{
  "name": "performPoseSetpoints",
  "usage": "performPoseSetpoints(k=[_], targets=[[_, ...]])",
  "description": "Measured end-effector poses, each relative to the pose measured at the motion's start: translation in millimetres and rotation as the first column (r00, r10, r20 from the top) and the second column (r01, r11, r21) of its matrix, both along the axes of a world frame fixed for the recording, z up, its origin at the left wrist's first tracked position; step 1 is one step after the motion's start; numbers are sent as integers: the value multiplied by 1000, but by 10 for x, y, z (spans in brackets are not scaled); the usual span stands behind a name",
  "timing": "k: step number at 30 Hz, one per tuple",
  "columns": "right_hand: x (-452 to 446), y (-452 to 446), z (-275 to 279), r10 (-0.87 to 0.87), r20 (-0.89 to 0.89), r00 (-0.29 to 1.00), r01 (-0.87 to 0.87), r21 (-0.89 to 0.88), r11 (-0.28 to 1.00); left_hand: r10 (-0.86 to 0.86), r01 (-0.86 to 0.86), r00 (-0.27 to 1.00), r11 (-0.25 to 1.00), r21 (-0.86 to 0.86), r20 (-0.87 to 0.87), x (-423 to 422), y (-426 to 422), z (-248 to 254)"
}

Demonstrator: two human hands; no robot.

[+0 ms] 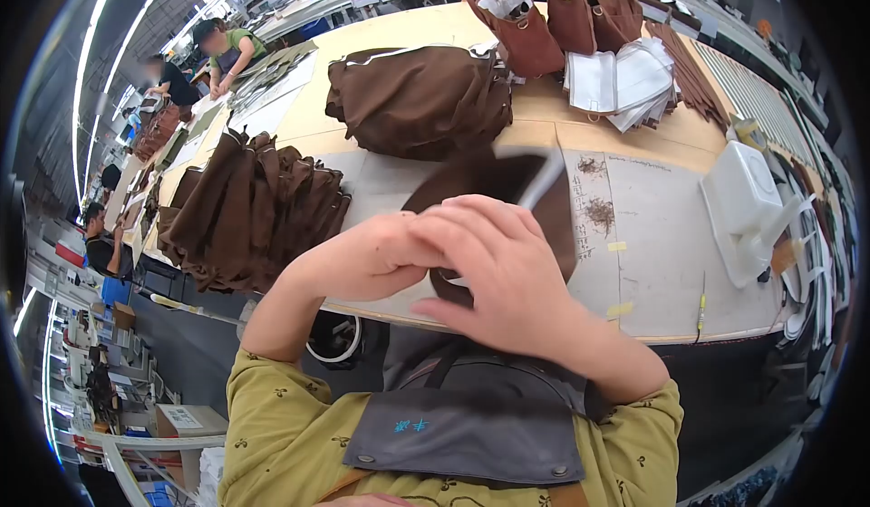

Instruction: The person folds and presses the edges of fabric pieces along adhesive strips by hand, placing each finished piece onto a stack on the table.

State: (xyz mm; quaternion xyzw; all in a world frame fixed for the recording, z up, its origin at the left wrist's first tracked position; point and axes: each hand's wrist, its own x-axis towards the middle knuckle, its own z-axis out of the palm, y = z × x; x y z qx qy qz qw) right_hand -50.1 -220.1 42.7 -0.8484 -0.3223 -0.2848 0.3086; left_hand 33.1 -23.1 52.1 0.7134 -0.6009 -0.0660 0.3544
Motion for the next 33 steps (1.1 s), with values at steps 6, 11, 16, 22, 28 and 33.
performPoseSetpoints(k=[6,11,16,22,28,33], targets=[[271,-123,-240,312,-556,770,-230,215,949,5,-14,997,994,109,77,-93,168,50],[437,-191,-465,621,-623,476,-477,411,777,22,-29,990,999,45,136,-85,254,80],[374,-168,-474,546,-511,664,-469,284,836,55,-66,987,995,74,149,-105,363,147],[329,-283,-317,209,-200,957,-203,48,978,338,-329,941,928,174,-21,-149,429,97],[306,-271,-301,281,-315,907,-259,109,960,217,-239,955,966,95,202,-248,337,282],[288,-275,-285,280,-314,907,-254,122,960,210,-250,933,962,108,291,-238,226,219]])
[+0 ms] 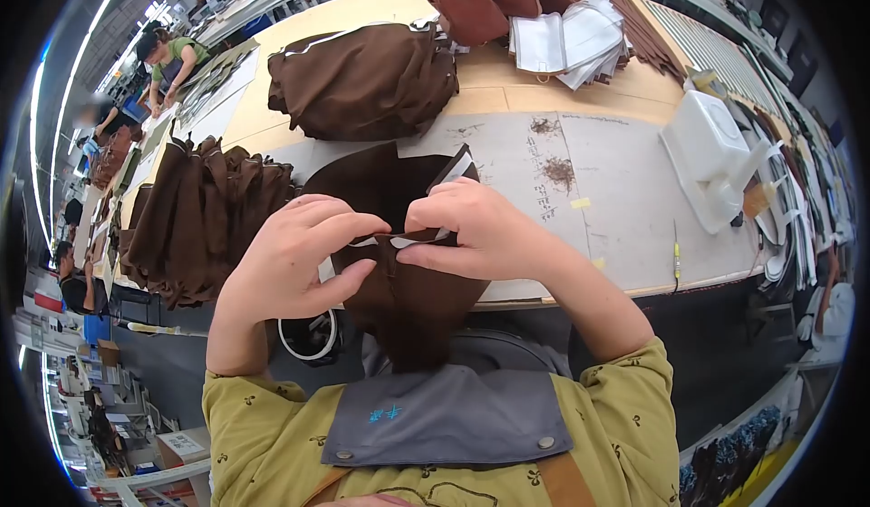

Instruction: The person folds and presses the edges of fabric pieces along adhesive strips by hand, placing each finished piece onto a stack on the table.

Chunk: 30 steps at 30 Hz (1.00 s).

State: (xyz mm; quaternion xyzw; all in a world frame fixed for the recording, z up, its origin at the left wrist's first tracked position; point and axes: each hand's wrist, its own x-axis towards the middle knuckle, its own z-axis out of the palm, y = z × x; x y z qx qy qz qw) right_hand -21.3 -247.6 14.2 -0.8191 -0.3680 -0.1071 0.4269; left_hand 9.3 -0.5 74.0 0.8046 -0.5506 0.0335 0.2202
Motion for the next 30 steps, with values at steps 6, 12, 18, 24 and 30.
performPoseSetpoints(k=[6,12,18,24,30], targets=[[-39,-33,-17,-37,16,999,37,0,999,68,-94,961,992,-88,-267,-6,-69,-172],[-118,3,-59,-134,34,990,135,-32,990,170,-252,925,944,-214,-340,-34,-87,-320],[-175,74,-118,-204,34,978,201,75,977,171,-272,920,926,-261,-354,-55,-17,-388],[-244,145,-152,-276,23,961,271,111,956,100,-287,836,917,-275,-540,-55,-53,-531],[-264,146,-151,-268,-18,963,268,83,960,85,-264,851,922,-283,-518,-64,-71,-591]])
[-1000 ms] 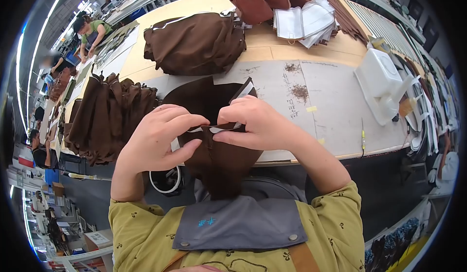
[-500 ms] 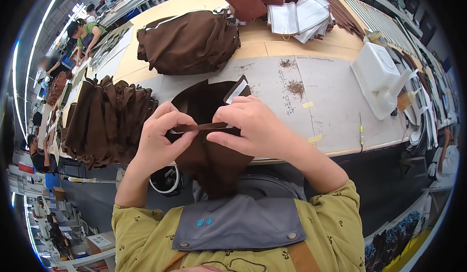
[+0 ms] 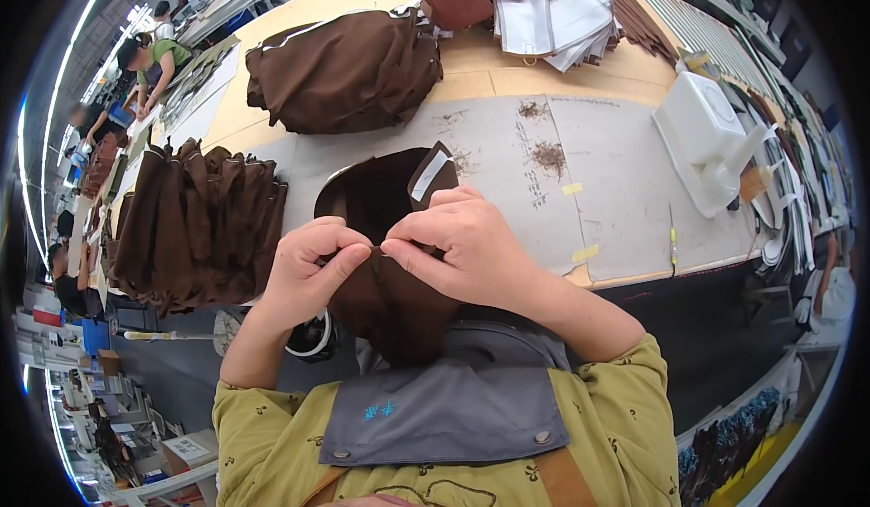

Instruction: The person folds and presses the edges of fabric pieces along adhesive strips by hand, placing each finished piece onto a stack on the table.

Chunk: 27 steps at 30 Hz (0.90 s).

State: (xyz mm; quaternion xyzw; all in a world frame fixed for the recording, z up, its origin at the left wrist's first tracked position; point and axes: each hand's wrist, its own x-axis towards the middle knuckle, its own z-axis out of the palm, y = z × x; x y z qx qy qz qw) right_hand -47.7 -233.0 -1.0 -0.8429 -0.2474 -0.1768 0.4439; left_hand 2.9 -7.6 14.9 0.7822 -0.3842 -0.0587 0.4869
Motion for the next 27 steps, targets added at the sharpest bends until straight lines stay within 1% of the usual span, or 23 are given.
performPoseSetpoints(k=[2,4,5,6,7,8,9,10,12,13,15,17,19,21,22,23,24,25,26,27], targets=[[2,8,-14,7,-20,1000,-7,8,1000,-5,5,999,1000,-1,45,-6,1,-23],[11,15,-37,32,-119,992,-22,87,996,-18,17,1000,1000,21,22,-12,6,5],[17,16,-52,33,-120,992,-22,87,996,-30,30,1000,999,43,-1,-14,10,14],[26,15,-68,46,-131,990,-30,125,992,-30,30,1000,999,43,-2,10,22,7],[35,13,-81,59,-140,988,-36,163,986,-54,54,990,999,-1,-129,54,40,-3],[42,8,-90,59,-141,988,-36,163,986,-83,73,964,996,-48,-252,82,55,-14],[51,2,-97,114,-228,967,-56,245,968,-107,73,926,992,-108,-363,76,69,-26],[56,-3,-101,174,-309,935,-68,326,943,-108,73,925,991,-108,-365,90,70,-43],[35,-2,-77,177,-346,921,-54,336,940,-127,94,945,988,-119,-302,110,74,-79],[28,1,-70,181,-381,907,-41,347,937,-125,92,944,989,-120,-304,101,71,-78],[37,6,-96,183,-366,913,-48,350,936,-71,73,974,997,2,-214,78,48,-64],[44,2,-97,184,-349,919,-54,352,935,-58,57,979,998,-10,-197,57,29,-69],[47,-23,-74,234,-442,866,-76,347,935,-44,41,983,999,-23,-179,53,16,-72],[49,-38,-68,218,-420,881,-75,330,941,-65,73,989,996,54,-129,61,31,-57],[47,-33,-69,202,-397,895,-73,316,946,-51,59,991,996,60,-125,74,23,-69],[38,-20,-73,223,-390,894,-93,325,941,10,-13,996,999,30,91,99,-7,-100],[26,-6,-77,137,-442,886,67,416,907,80,-80,949,997,-11,305,108,-30,-103],[24,-1,-73,64,-504,861,223,489,843,207,-213,876,976,-34,436,74,-49,-21],[36,-18,-45,-6,-470,883,285,525,802,267,-296,814,955,-29,516,74,12,-14],[57,-67,-62,-100,-404,909,319,523,790,245,-247,846,967,-59,475,59,59,-25]])
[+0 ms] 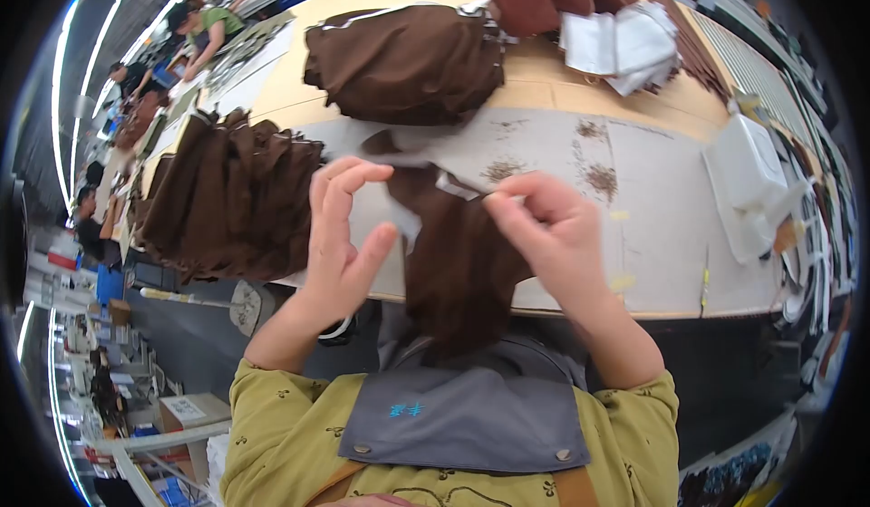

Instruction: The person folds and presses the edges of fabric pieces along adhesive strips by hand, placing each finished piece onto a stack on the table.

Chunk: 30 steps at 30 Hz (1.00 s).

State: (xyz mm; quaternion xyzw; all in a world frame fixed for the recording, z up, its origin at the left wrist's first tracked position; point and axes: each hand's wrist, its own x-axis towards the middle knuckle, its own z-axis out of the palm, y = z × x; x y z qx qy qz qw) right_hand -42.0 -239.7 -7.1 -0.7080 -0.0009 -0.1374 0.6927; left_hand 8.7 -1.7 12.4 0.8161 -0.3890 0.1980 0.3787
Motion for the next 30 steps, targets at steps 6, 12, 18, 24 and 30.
performPoseSetpoints(k=[6,12,18,24,30], targets=[[29,181,166,-165,235,958,115,212,970,-70,149,914,974,171,-399,-464,-343,-111],[29,119,107,-117,468,876,137,-8,991,-88,62,970,991,-119,-227,234,-111,90],[73,32,37,-86,490,868,268,-315,910,379,-425,905,808,-409,-193,751,929,1324],[209,108,-151,-3,304,953,126,-387,913,415,-466,872,536,-704,-262,812,2669,1873],[478,46,-471,55,221,974,57,-471,880,771,-819,513,571,53,-377,1035,4476,727]])
